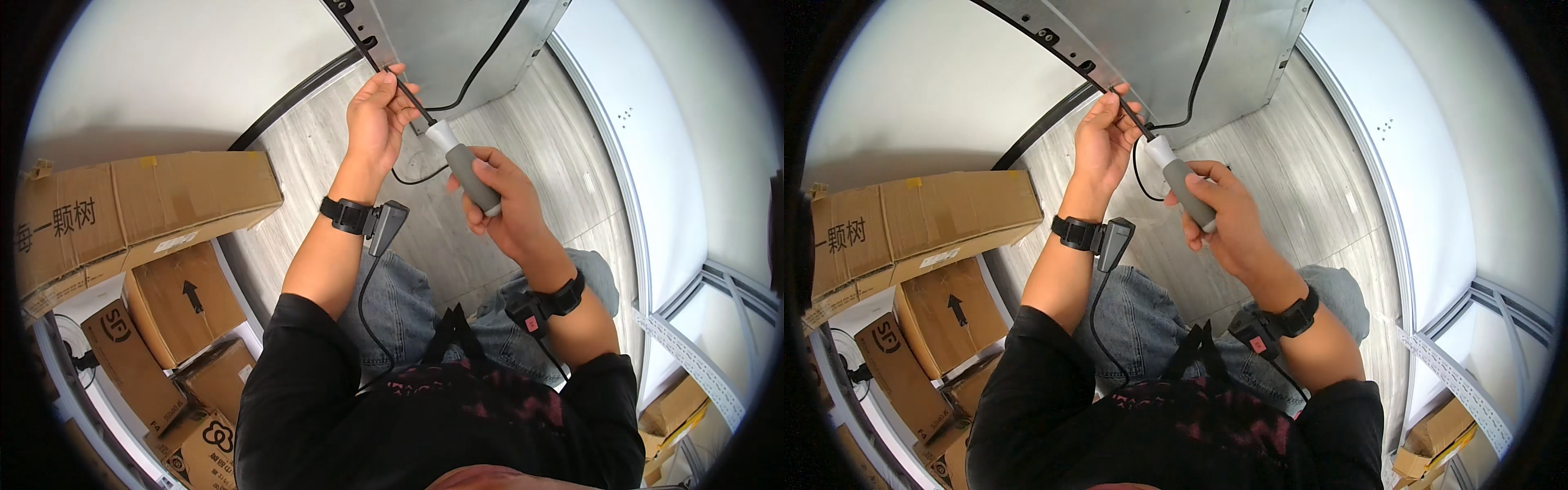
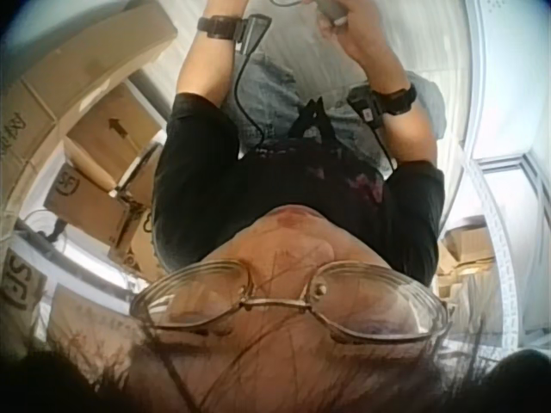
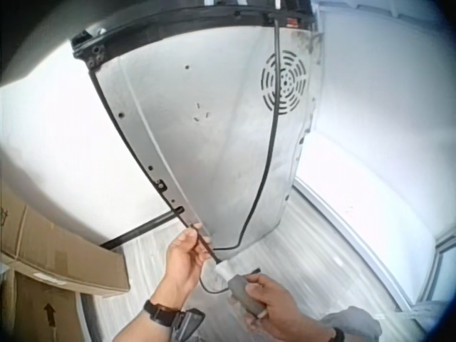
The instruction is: The person uses a screwdriver to remove screws from the back panel of a wall-mounted electronic device. They then remove the panel and continue to unscrew components from the device's metal chassis.
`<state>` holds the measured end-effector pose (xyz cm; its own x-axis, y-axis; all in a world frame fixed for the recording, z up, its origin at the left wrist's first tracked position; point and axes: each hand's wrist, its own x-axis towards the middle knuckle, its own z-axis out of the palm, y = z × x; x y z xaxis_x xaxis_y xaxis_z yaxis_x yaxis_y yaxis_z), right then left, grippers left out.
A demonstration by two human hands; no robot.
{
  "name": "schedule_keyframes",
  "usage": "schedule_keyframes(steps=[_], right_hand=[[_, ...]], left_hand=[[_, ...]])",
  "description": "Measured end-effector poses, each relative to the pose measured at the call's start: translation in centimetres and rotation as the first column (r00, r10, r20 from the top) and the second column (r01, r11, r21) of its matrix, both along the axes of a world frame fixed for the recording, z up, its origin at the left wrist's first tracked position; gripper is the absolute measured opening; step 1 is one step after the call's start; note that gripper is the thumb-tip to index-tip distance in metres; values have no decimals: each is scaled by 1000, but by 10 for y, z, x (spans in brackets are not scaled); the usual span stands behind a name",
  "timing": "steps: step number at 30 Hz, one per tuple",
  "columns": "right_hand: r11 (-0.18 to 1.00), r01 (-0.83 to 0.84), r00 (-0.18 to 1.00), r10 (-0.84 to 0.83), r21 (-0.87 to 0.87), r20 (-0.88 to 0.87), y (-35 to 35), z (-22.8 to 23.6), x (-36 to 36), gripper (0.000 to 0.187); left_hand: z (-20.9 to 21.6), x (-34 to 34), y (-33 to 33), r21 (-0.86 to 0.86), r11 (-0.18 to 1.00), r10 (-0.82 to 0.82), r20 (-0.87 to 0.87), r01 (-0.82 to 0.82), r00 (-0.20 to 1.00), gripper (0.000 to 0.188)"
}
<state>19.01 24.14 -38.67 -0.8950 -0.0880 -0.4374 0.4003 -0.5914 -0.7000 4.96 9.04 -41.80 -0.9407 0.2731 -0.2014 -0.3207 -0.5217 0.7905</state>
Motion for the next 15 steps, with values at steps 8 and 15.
schedule_keyframes(steps=[8,15], right_hand=[[604,317,900,51,731,-432,-9,-21,2,36],[995,-86,996,85,-42,-12,3,4,2,52]], left_hand=[[7,8,9,-182,983,-2,-6,1,1000,23],[7,7,4,-80,996,-27,17,28,999,25]])
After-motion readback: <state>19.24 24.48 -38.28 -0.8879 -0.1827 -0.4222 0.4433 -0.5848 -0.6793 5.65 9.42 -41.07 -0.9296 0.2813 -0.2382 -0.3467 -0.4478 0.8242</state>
